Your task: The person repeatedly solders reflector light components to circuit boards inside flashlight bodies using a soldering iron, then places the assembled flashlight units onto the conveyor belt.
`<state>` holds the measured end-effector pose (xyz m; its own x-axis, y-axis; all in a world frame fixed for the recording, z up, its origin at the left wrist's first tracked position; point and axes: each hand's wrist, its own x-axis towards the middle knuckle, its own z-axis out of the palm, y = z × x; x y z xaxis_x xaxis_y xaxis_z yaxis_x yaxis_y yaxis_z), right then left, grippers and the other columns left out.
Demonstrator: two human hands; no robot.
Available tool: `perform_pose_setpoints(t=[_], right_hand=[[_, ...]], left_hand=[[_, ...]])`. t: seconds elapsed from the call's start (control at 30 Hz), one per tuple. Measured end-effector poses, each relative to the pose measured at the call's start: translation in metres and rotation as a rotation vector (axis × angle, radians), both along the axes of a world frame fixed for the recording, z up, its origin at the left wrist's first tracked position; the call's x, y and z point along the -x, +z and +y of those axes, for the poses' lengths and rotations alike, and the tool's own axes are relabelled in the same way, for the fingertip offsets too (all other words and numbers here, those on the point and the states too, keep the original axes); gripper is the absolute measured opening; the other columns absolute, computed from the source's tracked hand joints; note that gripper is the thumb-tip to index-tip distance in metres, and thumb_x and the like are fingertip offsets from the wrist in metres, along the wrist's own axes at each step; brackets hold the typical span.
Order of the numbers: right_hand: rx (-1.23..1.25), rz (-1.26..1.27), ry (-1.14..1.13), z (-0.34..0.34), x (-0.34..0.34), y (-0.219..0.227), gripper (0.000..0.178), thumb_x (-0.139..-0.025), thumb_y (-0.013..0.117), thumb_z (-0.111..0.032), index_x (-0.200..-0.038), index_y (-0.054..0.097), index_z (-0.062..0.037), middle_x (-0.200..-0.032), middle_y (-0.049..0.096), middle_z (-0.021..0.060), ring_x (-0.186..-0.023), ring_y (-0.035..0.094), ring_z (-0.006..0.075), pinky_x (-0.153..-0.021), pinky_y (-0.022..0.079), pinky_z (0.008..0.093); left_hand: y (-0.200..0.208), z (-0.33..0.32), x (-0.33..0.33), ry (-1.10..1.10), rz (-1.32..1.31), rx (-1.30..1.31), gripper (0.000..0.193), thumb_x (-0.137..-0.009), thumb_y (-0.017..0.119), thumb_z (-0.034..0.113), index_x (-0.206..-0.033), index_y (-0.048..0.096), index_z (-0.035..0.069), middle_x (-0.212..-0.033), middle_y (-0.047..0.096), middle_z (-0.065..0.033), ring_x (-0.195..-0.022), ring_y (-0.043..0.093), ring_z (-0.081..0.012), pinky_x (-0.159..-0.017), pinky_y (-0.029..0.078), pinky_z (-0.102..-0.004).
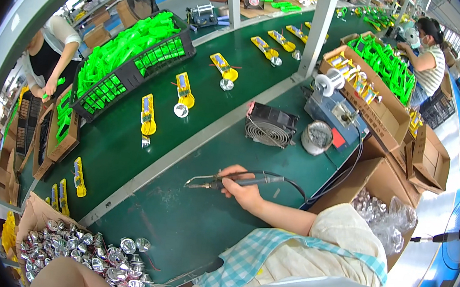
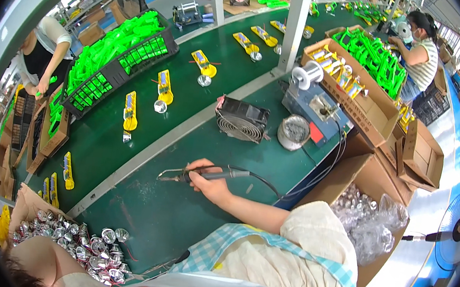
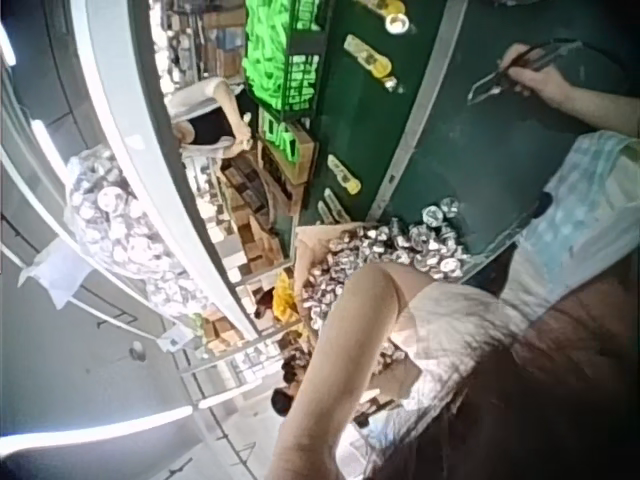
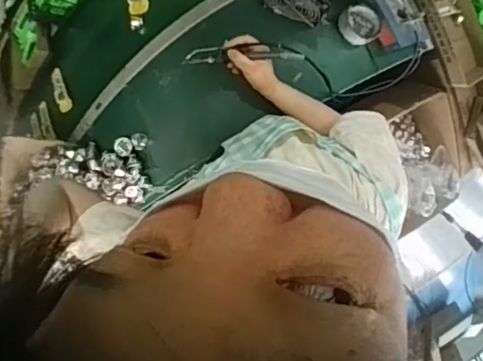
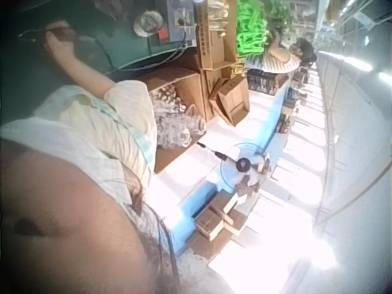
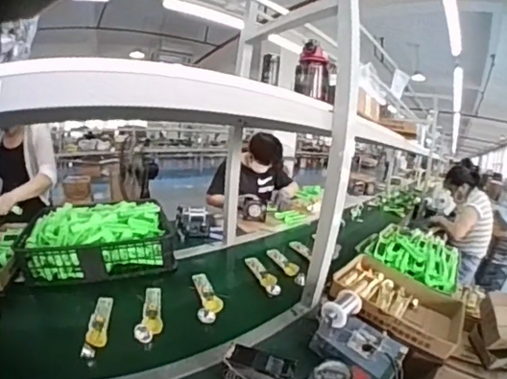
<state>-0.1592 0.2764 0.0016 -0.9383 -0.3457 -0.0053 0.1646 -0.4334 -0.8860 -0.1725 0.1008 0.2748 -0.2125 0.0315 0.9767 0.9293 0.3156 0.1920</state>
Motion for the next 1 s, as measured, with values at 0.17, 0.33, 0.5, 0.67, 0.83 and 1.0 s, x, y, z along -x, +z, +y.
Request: perform_pose_setpoints(t=[0.17, 0.33, 0.5, 0.67, 0.83, 1.0], right_hand=[[-0.033, -0.037, -0.02, 0.001, -0.002, -0.001, 0.013, -0.075, 0.051, -0.01, -0.087, 0.051, -0.0052, -0.071, 0.053, 0.0028, -0.057, 0.049, 0.0064, -0.047, 0.041, 0.0178], [-0.037, -0.05, 0.019, 0.0, -0.005, -0.003, 0.014, -0.075, 0.052, -0.01, -0.088, 0.051, -0.0056, -0.073, 0.053, 0.0024, -0.058, 0.05, 0.0059, -0.047, 0.041, 0.0176], [-0.041, -0.056, 0.026, -0.001, -0.005, 0.004, 0.013, -0.075, 0.052, -0.01, -0.087, 0.051, -0.006, -0.072, 0.053, 0.0022, -0.058, 0.05, 0.0061, -0.048, 0.042, 0.0179], [-0.027, -0.061, -0.003, 0.0, -0.005, 0.004, 0.011, -0.075, 0.049, -0.005, -0.086, 0.049, -0.0023, -0.07, 0.053, 0.0061, -0.055, 0.05, 0.0086, -0.046, 0.042, 0.0188], [-0.024, -0.03, -0.026, 0.001, -0.006, 0.003, 0.012, -0.073, 0.049, -0.003, -0.085, 0.05, -0.0009, -0.07, 0.054, 0.0079, -0.052, 0.051, 0.0096, -0.044, 0.042, 0.0192], [-0.05, -0.013, -0.041, -0.003, -0.005, -0.007, 0.012, -0.075, 0.052, -0.008, -0.085, 0.052, -0.003, -0.071, 0.055, 0.0059, -0.055, 0.052, 0.0081, -0.046, 0.043, 0.0184]], left_hand=[[0.0, 0.007, 0.01, -0.023, 0.004, -0.021, 0.028, -0.077, 0.041, 0.012, -0.099, 0.048, -0.003, -0.097, 0.052, -0.0132, -0.083, 0.052, -0.0207, -0.076, 0.04, -0.0285], [0.007, 0.008, 0.017, -0.024, 0.047, -0.029, 0.027, -0.077, 0.041, 0.012, -0.098, 0.048, -0.003, -0.097, 0.052, -0.0129, -0.083, 0.052, -0.0206, -0.076, 0.04, -0.0285], [0.009, 0.001, 0.016, 0.027, 0.063, -0.053, 0.027, -0.078, 0.04, 0.012, -0.098, 0.049, -0.003, -0.097, 0.052, -0.0127, -0.083, 0.052, -0.0206, -0.076, 0.04, -0.0286], [0.006, -0.013, 0.007, 0.098, 0.019, -0.069, 0.026, -0.078, 0.04, 0.012, -0.098, 0.049, -0.002, -0.097, 0.052, -0.0124, -0.084, 0.052, -0.0205, -0.077, 0.04, -0.0286], [0.003, -0.024, -0.011, 0.18, -0.042, -0.076, 0.026, -0.078, 0.039, 0.012, -0.097, 0.049, -0.002, -0.097, 0.052, -0.0121, -0.084, 0.052, -0.0204, -0.077, 0.039, -0.0286], [0.002, -0.051, -0.043, 0.319, -0.12, -0.059, 0.026, -0.078, 0.039, 0.012, -0.097, 0.049, -0.002, -0.097, 0.052, -0.0119, -0.084, 0.052, -0.0204, -0.077, 0.039, -0.0287]])
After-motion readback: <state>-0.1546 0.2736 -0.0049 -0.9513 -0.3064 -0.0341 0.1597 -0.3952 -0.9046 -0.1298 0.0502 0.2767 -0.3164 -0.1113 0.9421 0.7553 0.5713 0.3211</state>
